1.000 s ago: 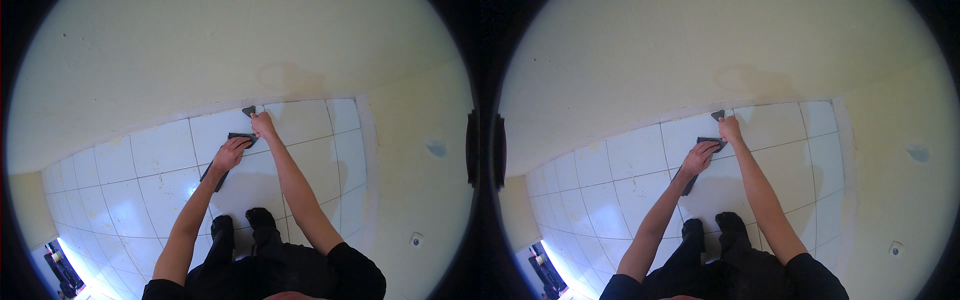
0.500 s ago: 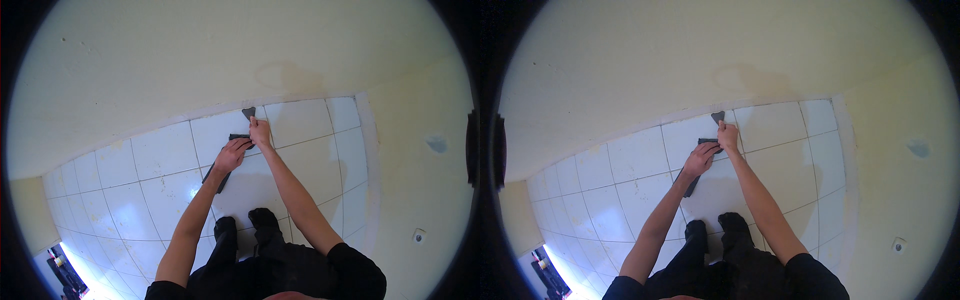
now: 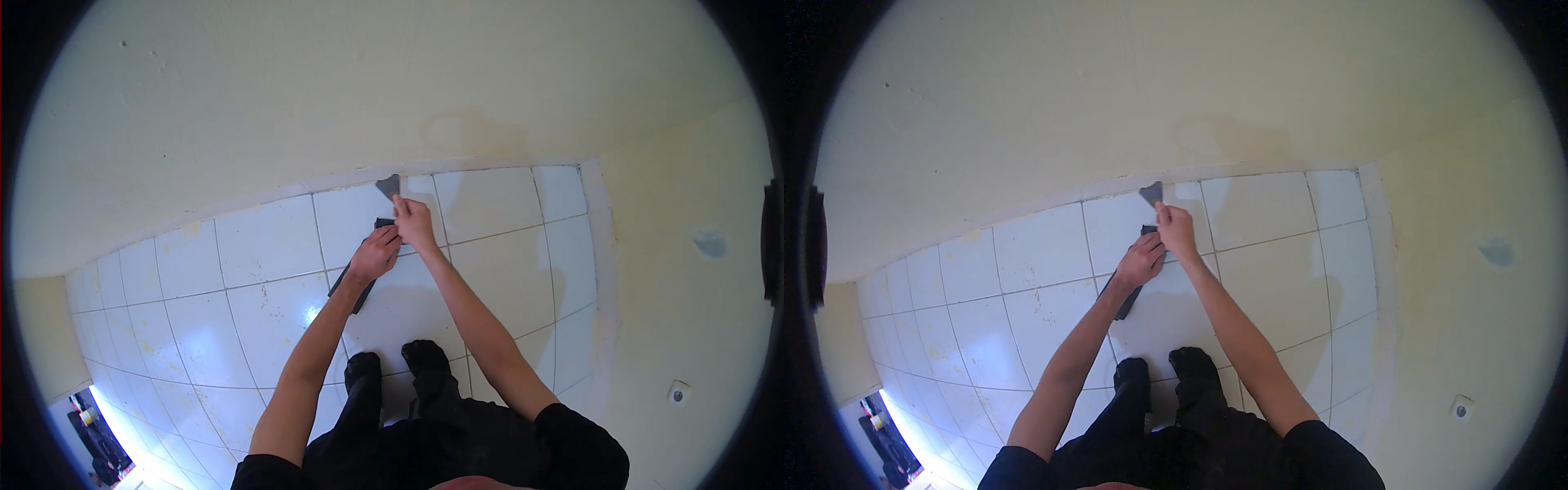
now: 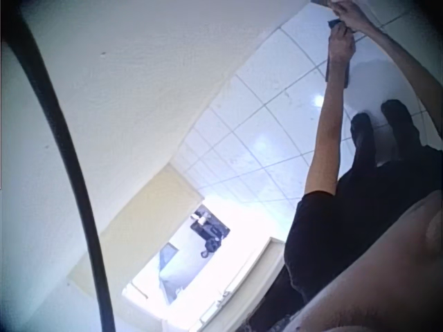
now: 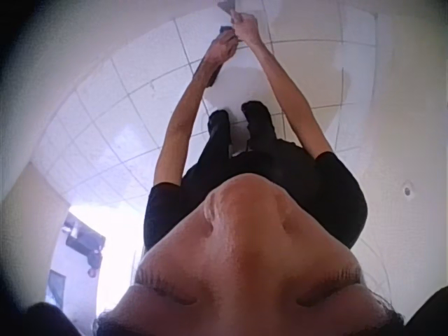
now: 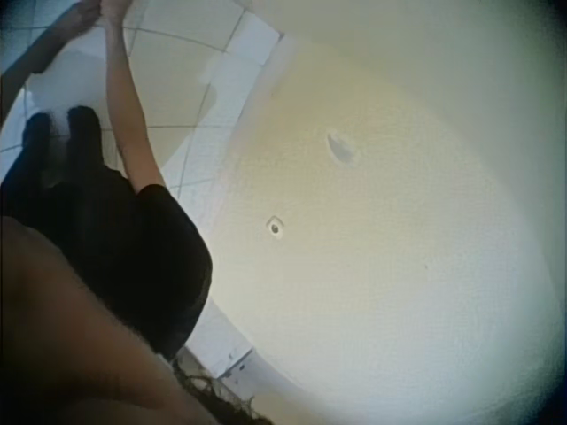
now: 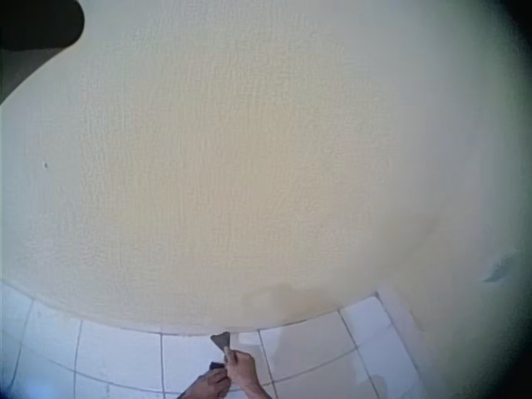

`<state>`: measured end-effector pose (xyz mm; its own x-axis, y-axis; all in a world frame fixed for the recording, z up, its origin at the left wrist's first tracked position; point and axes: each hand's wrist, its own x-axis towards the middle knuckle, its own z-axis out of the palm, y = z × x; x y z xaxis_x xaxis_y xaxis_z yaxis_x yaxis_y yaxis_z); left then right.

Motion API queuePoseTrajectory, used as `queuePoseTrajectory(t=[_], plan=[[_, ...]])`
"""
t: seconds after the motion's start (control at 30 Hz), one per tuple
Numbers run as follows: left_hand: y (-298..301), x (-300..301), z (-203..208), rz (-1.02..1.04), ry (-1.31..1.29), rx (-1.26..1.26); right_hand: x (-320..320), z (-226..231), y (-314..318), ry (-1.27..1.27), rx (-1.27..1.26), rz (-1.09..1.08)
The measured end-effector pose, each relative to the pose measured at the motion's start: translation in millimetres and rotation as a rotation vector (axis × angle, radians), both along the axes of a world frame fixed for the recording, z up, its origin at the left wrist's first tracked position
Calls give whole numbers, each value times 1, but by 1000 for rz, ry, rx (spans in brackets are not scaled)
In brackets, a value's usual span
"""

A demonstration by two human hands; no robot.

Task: The person wipes white floor tiles along a wall baseboard with a cloth and scrapes the grout lines using a small metal scraper.

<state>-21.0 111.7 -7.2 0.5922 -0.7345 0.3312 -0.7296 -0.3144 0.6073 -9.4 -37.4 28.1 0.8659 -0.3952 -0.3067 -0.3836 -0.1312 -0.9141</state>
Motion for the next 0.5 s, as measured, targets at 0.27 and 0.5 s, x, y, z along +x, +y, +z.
queuePoseTrajectory(t=[0.27, 0.5], plan=[[-3, -2, 6, -17, 97, 64, -4, 43, 128, -203, -711, 745], [3, -5, 8, -14, 181, 1, -10, 36, 104, -167, -527, 568]])
